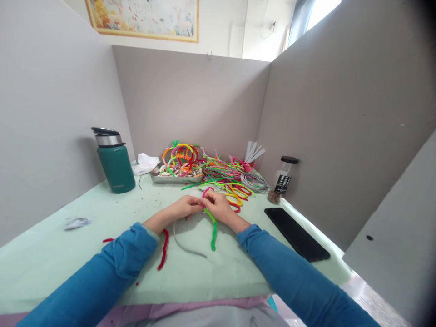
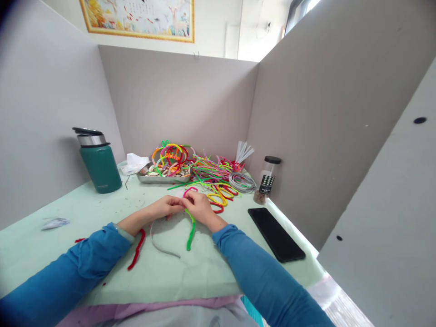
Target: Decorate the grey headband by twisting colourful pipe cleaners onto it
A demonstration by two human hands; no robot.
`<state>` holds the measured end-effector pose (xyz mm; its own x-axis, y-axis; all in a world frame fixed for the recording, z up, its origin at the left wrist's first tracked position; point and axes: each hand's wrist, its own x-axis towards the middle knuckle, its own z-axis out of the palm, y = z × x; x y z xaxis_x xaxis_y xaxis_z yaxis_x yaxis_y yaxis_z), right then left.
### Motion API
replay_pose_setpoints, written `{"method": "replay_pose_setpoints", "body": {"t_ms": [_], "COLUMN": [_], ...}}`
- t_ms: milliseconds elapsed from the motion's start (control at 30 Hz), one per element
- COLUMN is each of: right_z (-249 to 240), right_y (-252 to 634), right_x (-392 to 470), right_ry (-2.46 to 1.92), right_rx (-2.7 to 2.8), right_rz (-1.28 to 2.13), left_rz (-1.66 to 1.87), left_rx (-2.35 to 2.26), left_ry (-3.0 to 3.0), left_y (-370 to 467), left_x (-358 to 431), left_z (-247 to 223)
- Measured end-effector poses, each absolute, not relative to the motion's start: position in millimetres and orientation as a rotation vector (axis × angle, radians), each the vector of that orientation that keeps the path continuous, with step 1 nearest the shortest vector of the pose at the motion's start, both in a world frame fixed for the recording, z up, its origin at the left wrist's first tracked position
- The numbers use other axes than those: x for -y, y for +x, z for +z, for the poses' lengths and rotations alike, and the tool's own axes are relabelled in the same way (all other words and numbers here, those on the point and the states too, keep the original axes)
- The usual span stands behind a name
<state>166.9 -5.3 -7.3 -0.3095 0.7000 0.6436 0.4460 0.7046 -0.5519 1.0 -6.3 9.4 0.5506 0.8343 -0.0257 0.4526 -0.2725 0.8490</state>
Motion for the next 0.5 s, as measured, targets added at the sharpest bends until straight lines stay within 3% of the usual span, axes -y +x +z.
{"method": "replay_pose_setpoints", "body": {"t_ms": [500], "right_z": [-5.0], "right_y": [166.4], "right_x": [6.1], "right_ry": [-0.861], "right_rx": [1.934], "right_rz": [0.314], "left_rz": [0.610], "left_rx": [-1.071], "left_ry": [1.899], "left_y": [1.5], "left_x": [8.4], "left_z": [10.1]}}
